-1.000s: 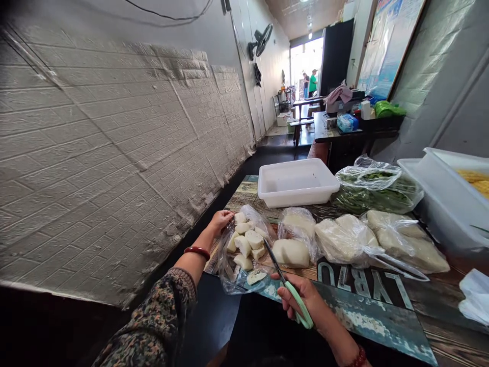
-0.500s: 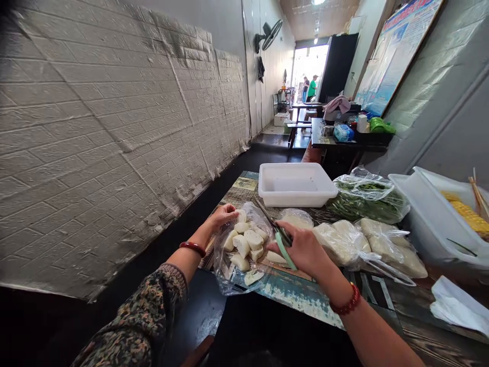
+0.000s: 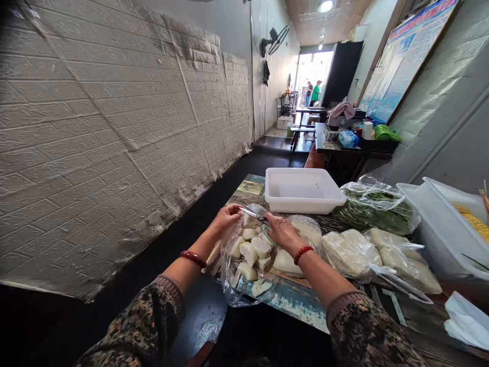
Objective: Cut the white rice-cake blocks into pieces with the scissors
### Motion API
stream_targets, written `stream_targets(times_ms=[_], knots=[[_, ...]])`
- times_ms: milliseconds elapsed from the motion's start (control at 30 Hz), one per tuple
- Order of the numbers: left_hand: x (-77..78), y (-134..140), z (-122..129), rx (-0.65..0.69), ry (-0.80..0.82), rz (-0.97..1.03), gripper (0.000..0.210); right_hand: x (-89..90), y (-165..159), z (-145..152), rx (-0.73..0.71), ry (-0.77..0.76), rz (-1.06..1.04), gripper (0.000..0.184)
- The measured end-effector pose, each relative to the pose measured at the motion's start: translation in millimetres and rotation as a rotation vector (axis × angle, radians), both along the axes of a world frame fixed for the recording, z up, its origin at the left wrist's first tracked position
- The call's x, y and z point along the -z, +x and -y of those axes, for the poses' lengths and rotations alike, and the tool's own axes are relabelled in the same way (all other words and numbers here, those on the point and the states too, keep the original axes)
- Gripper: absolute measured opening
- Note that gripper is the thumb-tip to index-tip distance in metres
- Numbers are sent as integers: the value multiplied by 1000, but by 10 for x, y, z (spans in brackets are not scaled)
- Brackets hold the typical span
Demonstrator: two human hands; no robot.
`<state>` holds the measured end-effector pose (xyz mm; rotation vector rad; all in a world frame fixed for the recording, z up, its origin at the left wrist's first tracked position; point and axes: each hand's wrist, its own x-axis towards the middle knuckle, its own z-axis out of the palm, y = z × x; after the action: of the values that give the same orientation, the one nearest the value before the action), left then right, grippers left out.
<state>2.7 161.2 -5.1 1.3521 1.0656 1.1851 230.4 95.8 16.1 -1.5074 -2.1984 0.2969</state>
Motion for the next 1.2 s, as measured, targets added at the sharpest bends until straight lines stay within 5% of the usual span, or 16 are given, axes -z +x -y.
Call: stream_targets(times_ms=[367, 700, 1033, 1200], knots=[[-324, 66, -81, -240, 135, 69, 17, -239, 225, -15, 370, 186, -182, 37], [-360, 203, -145, -286, 201, 23, 12, -300, 289, 49, 397, 308, -407, 35], [-54, -27, -45, 65, -36, -322, 56, -223, 311, 6, 333, 421, -548, 31], [172, -9, 32, 54, -79, -349, 38, -219, 330, 49, 311, 370, -602, 35]])
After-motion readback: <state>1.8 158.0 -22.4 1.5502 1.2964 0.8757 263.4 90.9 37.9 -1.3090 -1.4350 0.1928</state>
